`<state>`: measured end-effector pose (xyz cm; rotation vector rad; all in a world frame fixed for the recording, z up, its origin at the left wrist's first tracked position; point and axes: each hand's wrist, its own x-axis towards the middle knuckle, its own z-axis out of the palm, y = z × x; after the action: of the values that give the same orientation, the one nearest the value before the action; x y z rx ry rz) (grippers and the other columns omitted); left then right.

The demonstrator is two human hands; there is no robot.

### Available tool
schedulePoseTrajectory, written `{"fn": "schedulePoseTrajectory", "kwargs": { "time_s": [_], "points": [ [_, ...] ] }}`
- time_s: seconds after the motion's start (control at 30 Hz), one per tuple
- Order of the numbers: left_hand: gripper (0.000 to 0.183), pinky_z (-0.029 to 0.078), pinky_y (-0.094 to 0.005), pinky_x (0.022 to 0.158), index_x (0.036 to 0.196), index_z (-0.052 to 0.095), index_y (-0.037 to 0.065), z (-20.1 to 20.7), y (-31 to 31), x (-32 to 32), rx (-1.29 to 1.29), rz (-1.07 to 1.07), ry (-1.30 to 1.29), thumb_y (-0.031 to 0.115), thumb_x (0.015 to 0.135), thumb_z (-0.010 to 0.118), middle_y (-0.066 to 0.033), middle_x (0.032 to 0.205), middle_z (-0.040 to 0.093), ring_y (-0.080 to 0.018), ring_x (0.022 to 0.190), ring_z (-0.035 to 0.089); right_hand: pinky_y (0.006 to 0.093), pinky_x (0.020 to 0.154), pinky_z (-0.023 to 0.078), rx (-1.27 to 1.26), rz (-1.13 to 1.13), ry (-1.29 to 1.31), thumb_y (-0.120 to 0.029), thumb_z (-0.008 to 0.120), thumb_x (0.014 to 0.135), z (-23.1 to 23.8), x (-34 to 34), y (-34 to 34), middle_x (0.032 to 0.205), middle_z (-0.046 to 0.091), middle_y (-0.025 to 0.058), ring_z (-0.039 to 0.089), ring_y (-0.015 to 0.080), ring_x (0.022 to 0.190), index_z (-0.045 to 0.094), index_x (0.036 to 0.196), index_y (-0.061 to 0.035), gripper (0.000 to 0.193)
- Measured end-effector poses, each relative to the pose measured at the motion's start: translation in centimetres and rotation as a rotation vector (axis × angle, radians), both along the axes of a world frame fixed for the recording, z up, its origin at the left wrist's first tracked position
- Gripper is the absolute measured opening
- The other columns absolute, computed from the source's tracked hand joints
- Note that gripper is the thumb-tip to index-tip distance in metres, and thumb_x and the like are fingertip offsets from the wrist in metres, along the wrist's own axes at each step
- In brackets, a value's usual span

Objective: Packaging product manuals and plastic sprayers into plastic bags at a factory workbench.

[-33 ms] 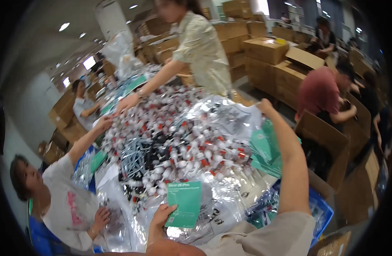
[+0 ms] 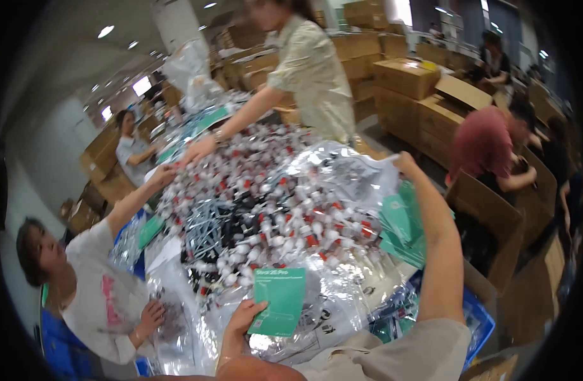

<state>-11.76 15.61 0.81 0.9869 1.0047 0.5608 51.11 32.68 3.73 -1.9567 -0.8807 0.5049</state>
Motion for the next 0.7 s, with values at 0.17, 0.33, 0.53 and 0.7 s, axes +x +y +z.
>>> {"fn": "schedulePoseTrajectory", "kwargs": {
  "time_s": [0.17,0.33,0.53,0.7],
  "points": [
    [0.026,0.048,-0.0221,0.065,0.099,0.063,-0.005,0.3,-0.7,-0.1,0.068,-0.031,-0.038,0.019,0.088,0.058,-0.0041,0.087,0.065,-0.0085,0.072,0.059,0.0389,0.038,0.048,-0.063,0.083,0.173,-0.006,0.059,0.076,0.7,-2.3,-1.5,0.074,0.058,0.0159,0.061,0.0270,0.056,0.054,0.092,0.0066,0.021],
    [0.029,0.048,-0.0208,0.063,0.100,0.063,-0.003,0.6,-0.6,-0.1,0.108,-0.110,-0.052,0.023,0.088,0.058,-0.0033,0.088,0.065,-0.0065,0.072,0.058,0.0405,0.043,0.051,0.106,0.089,0.134,-0.008,0.062,0.076,1.3,-3.8,0.5,0.079,0.061,0.0164,0.063,0.0281,0.061,0.057,0.091,0.0072,0.022],
    [0.030,0.048,-0.0209,0.062,0.100,0.063,-0.003,0.1,0.1,0.4,0.146,-0.152,-0.093,0.024,0.088,0.058,-0.0025,0.085,0.065,-0.0064,0.070,0.059,0.0374,0.041,0.049,0.123,0.060,-0.203,-0.008,0.063,0.074,0.7,-2.2,1.2,0.074,0.061,0.0146,0.061,0.0261,0.056,0.055,0.091,0.0067,0.024],
    [0.031,0.049,-0.0211,0.060,0.097,0.064,-0.002,0.8,-0.8,0.4,0.143,-0.147,-0.036,0.027,0.088,0.060,-0.0031,0.083,0.066,-0.0065,0.069,0.059,0.0492,0.042,0.052,-0.138,0.222,-0.027,-0.004,0.059,0.078,2.0,-3.2,-0.8,0.076,0.060,0.0197,0.062,0.0355,0.059,0.055,0.090,0.0099,0.019]
  ]
}}
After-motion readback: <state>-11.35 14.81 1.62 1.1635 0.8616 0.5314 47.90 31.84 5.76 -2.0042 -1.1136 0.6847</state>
